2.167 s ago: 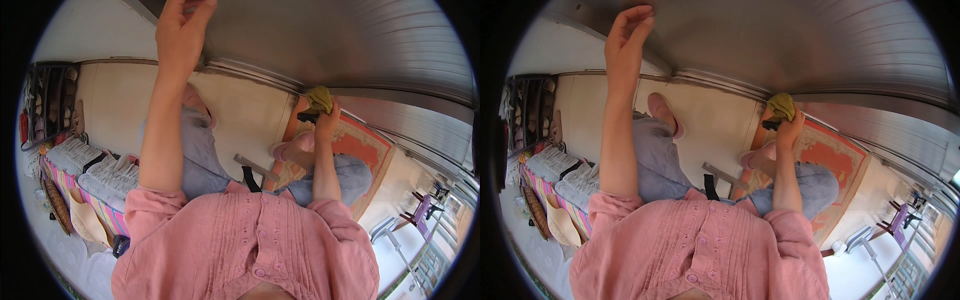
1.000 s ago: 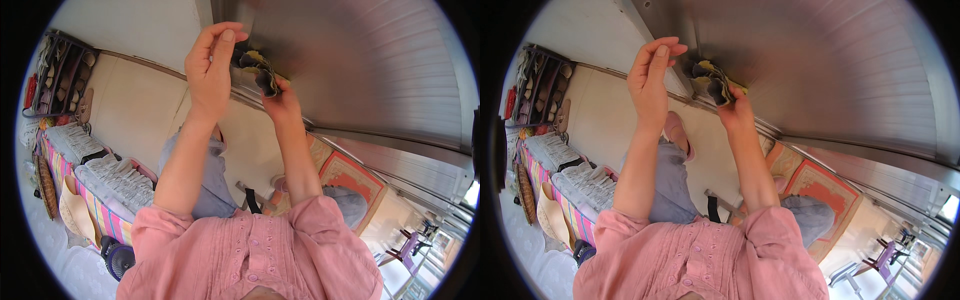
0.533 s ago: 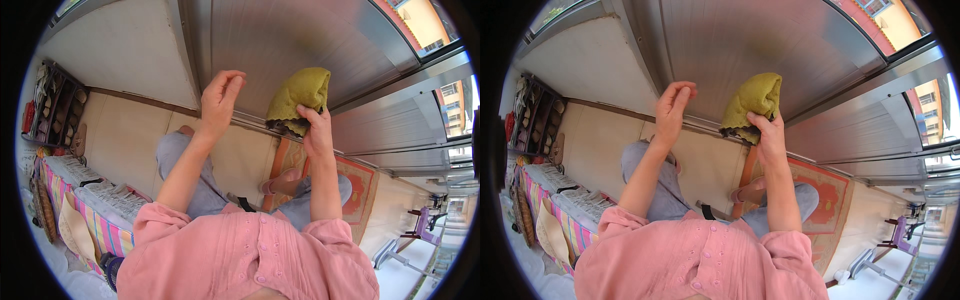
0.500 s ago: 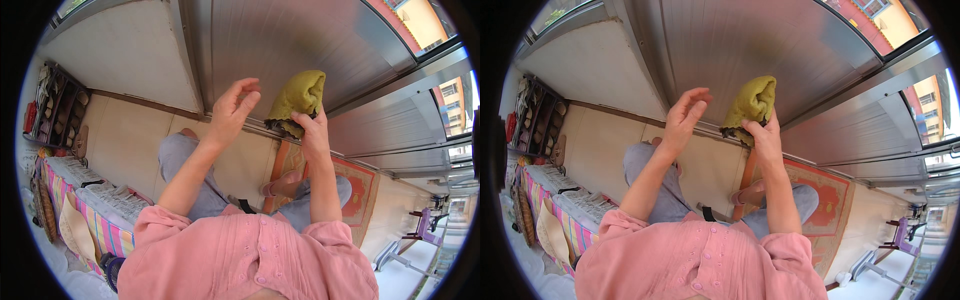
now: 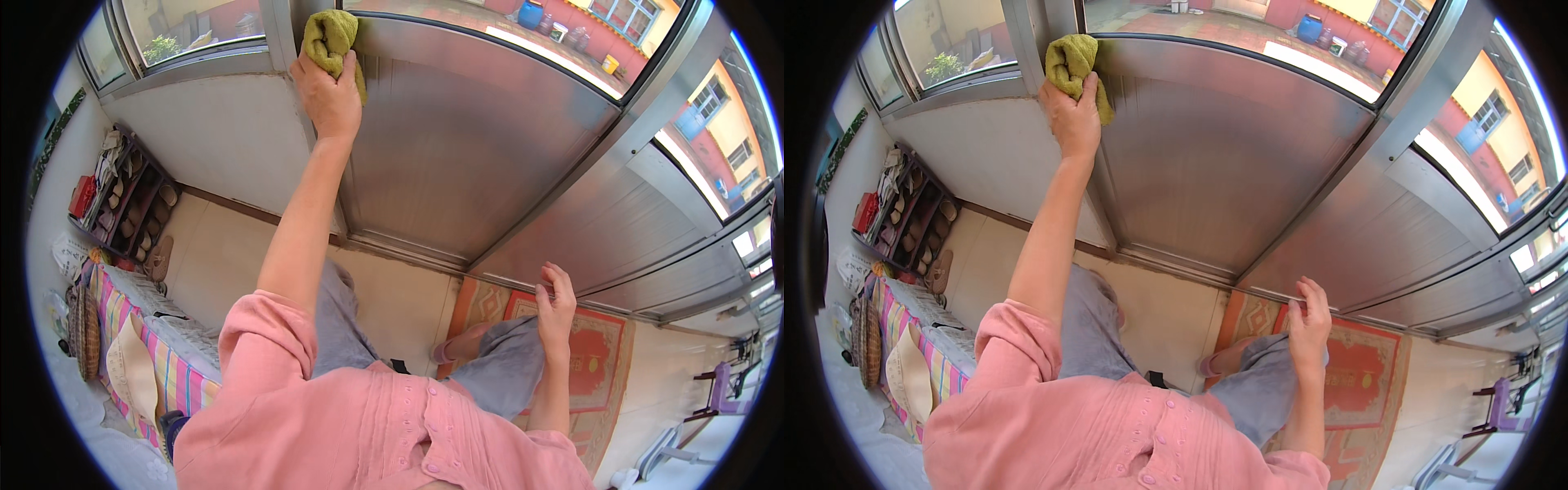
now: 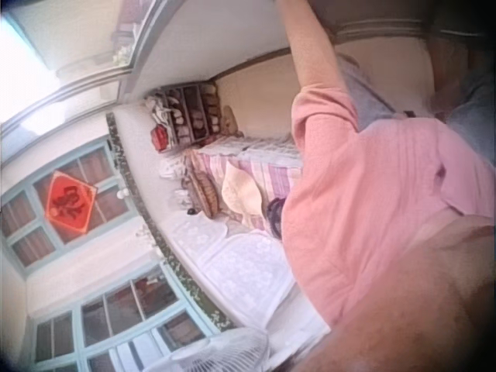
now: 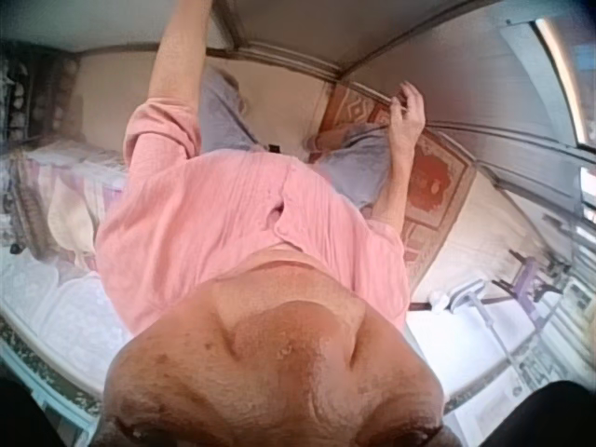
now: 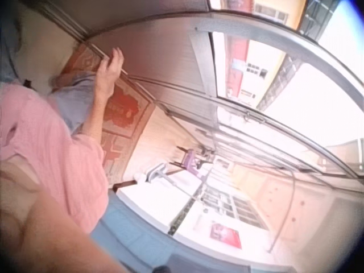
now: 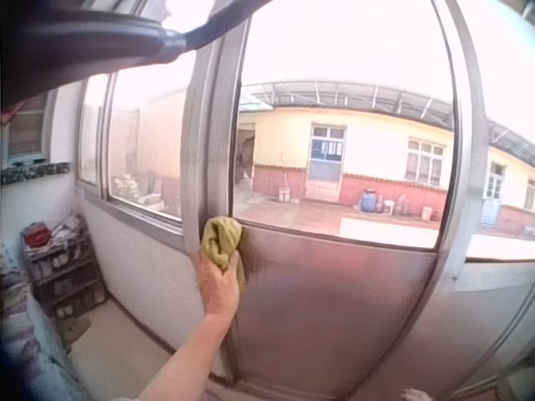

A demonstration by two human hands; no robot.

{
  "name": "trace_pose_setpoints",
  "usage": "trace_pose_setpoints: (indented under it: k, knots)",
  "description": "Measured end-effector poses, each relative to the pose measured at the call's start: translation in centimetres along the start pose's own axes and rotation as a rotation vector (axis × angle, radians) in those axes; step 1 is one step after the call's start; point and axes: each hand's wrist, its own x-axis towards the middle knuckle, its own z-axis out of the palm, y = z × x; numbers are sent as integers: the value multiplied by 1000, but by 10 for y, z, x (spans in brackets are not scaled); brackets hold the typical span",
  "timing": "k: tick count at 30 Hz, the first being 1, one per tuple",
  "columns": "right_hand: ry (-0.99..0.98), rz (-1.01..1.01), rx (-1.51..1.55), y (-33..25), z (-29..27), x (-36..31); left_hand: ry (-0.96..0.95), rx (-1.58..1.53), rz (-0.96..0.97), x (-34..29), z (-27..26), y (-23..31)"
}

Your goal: The person wipes the surface of a metal door with a green cloth. They systematically clean the upper and middle sections of the door, moving the cloth in circular and vertical motions. The person occasionally adjusts the cloth in their hand to use a different side.

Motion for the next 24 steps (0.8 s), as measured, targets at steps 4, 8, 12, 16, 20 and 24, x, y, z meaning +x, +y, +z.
trace_pose_setpoints:
  k: [4,8,12,16,20,24]
  knots:
    - [151,8,-300,62,-26,-44,-41,-57,234,-22,31,70]
    - [169,69,-321,78,-11,-67,-223,3,638,-69,56,119]
    - [216,-11,-398,71,-9,-72,-210,70,850,-60,55,110]
    - [295,49,-269,80,-18,-76,-44,166,469,-20,30,34]
    - [326,99,-227,87,-20,-80,42,123,182,-20,32,30]
    - [312,10,-272,85,-20,-74,-103,39,472,-65,58,103]
